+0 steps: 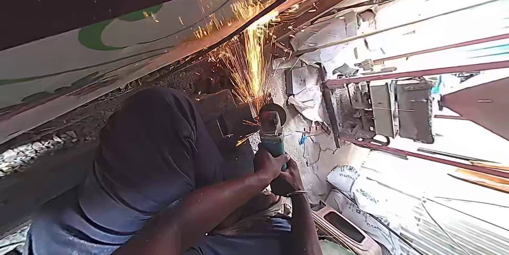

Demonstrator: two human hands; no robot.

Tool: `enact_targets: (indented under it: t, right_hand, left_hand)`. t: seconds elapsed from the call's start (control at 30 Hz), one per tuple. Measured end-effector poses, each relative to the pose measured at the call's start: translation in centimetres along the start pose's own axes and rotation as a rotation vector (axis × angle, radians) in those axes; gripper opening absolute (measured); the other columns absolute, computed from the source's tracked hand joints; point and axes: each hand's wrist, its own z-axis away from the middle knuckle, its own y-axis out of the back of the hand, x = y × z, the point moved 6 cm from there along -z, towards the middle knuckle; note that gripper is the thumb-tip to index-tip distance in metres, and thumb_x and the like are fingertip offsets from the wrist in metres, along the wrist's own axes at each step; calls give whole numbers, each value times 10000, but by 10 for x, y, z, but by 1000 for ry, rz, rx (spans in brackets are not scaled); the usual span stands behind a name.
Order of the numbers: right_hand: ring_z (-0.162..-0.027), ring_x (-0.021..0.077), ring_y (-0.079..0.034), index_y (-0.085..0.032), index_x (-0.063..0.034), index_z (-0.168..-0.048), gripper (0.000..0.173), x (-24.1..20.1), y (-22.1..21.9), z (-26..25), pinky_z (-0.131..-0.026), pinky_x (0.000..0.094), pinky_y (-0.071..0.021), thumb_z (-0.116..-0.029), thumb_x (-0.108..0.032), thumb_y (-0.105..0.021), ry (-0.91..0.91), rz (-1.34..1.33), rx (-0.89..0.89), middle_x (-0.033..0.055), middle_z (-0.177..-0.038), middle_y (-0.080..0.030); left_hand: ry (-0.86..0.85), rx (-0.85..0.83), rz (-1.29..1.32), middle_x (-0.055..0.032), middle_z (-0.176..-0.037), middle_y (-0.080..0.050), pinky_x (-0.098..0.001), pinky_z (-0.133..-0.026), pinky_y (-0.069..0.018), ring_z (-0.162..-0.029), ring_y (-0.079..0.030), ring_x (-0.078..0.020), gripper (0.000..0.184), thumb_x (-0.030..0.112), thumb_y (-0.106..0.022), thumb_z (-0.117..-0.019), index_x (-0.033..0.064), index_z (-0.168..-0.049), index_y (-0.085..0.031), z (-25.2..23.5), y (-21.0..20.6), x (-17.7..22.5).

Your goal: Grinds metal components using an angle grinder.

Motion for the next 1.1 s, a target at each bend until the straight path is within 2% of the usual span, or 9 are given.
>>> enact_targets:
  t: [0.03,0.07,0.13,0.3,0.4,0.73,0.9,1.0,1.1]
  right_hand:
    - [-858,43,-640,-645,49,-1151,535,-29,4,10,-850,234,-536,-719,-198,-843,-129,-50,-36,58,-966,-702]
    - [-833,40,-621,-633,72,-1139,488,-52,6,18,-836,219,-525,-737,-133,-819,-190,-82,-18,64,-951,-689]
    - [-781,16,-610,-632,78,-1093,436,-71,9,24,-786,192,-523,-737,-112,-797,-163,-121,23,50,-900,-681]
    - [-839,10,-618,-640,121,-1113,467,-73,10,26,-841,181,-508,-737,-110,-794,-64,-122,17,87,-948,-700]
    - [-823,10,-627,-633,119,-1102,470,-74,10,26,-822,182,-521,-717,-100,-789,-53,-158,12,81,-929,-700]
    - [-841,45,-632,-615,127,-1157,517,-69,8,26,-834,211,-524,-719,-80,-796,-109,-131,-3,107,-964,-698]
    - [-836,36,-623,-620,114,-1149,491,-67,9,24,-833,202,-516,-730,-76,-792,-124,-110,-12,95,-957,-693]
    - [-797,18,-612,-635,80,-1092,419,-69,8,23,-795,197,-521,-750,-103,-793,-118,-97,-11,58,-909,-682]
    - [-805,41,-613,-645,79,-1080,386,-70,8,21,-802,218,-518,-776,-107,-792,-121,-44,-27,72,-912,-685]
  left_hand:
    - [13,-8,-6,-207,-1243,-648,-507,-1024,-498,-1185,-631,-315,797,381,-838,-824,-5,-1409,-457,1,0,1]
    - [17,-9,-10,-208,-1249,-646,-511,-1026,-495,-1192,-627,-318,798,383,-835,-826,-3,-1413,-457,1,0,2]
    - [17,-2,-10,-203,-1242,-650,-511,-1020,-500,-1187,-630,-315,800,392,-836,-825,3,-1413,-458,0,-1,3]
    - [-19,29,-16,-202,-1220,-659,-503,-1013,-502,-1167,-640,-314,801,374,-836,-826,-9,-1413,-450,5,3,5]
    - [-30,39,-27,-205,-1200,-665,-504,-1003,-506,-1152,-647,-316,804,377,-836,-824,-12,-1410,-448,9,3,7]
    - [8,33,-37,-196,-1198,-668,-508,-1000,-508,-1147,-651,-313,807,389,-833,-827,-2,-1415,-443,7,2,4]
    - [19,23,-40,-196,-1214,-664,-505,-1005,-508,-1158,-648,-309,806,390,-834,-827,-2,-1414,-444,6,3,4]
    - [17,30,-40,-198,-1220,-660,-505,-1009,-506,-1163,-645,-311,810,390,-833,-829,-4,-1417,-440,5,3,5]
    - [23,33,-43,-199,-1226,-658,-506,-1010,-505,-1168,-643,-311,824,404,-833,-825,-1,-1424,-437,4,4,5]
